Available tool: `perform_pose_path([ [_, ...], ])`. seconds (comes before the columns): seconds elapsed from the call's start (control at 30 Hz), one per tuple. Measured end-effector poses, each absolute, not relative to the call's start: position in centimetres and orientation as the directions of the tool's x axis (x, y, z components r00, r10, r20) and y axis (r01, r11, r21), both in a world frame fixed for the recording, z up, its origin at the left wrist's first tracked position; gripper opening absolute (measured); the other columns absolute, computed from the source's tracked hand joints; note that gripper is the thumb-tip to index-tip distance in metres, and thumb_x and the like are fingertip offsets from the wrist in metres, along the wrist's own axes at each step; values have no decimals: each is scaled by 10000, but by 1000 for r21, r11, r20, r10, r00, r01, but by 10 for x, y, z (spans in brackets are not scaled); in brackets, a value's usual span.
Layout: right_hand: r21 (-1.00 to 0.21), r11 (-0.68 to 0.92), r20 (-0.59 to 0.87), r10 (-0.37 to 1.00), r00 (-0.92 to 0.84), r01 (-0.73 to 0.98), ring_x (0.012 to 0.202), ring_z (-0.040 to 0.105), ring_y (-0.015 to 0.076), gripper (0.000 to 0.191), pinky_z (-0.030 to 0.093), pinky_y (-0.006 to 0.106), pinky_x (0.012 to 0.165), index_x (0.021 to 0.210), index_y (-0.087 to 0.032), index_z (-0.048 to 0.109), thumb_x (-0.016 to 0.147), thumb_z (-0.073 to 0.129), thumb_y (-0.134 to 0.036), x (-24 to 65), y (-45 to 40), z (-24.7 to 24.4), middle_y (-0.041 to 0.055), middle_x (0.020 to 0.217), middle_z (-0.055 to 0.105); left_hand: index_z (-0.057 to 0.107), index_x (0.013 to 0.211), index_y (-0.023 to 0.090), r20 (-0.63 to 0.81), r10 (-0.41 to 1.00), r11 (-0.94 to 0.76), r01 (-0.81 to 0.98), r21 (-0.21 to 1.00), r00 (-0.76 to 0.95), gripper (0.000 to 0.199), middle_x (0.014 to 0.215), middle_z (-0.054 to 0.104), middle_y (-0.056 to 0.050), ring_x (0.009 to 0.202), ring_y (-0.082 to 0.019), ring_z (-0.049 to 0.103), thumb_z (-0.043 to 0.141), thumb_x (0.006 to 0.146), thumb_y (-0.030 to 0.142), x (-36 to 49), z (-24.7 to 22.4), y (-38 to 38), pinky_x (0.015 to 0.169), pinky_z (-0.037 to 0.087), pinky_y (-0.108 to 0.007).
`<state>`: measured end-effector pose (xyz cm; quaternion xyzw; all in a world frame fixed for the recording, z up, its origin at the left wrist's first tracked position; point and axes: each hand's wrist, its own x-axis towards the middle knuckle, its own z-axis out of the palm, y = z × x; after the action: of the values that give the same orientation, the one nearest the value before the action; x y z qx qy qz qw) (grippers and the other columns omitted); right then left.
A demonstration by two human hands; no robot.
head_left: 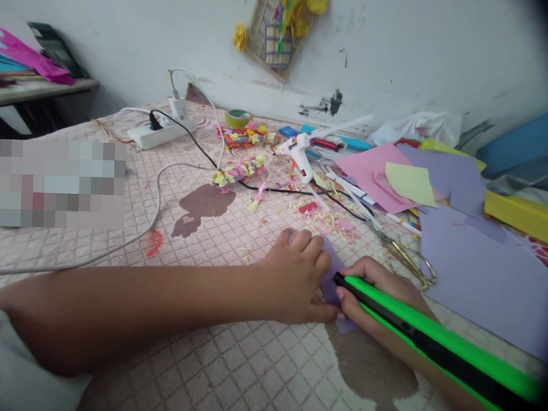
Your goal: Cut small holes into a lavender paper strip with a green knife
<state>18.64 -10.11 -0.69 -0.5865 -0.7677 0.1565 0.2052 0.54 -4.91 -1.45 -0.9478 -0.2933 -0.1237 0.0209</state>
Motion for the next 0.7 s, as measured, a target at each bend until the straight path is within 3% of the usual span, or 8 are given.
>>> perform_pose_path([
  [0.3,-323,348,147,937,-316,880,464,606,179,56,390,254,420,817,-240,433,802,479,-268,182,-104,-6,-11,565,621,587,976,105,212,553,-827,561,23,806,595,1035,554,-145,995,-329,474,450,753,639,6,-11,-50,868,394,-496],
  [0.7,-287,367,134,930,-342,885,426,575,174,25,345,243,402,800,-239,456,805,468,-260,183,-106,-6,-26,530,584,595,980,103,195,557,-827,561,38,807,619,1045,557,-144,996,-322,476,476,734,659,6,-10,-50,885,391,-493],
])
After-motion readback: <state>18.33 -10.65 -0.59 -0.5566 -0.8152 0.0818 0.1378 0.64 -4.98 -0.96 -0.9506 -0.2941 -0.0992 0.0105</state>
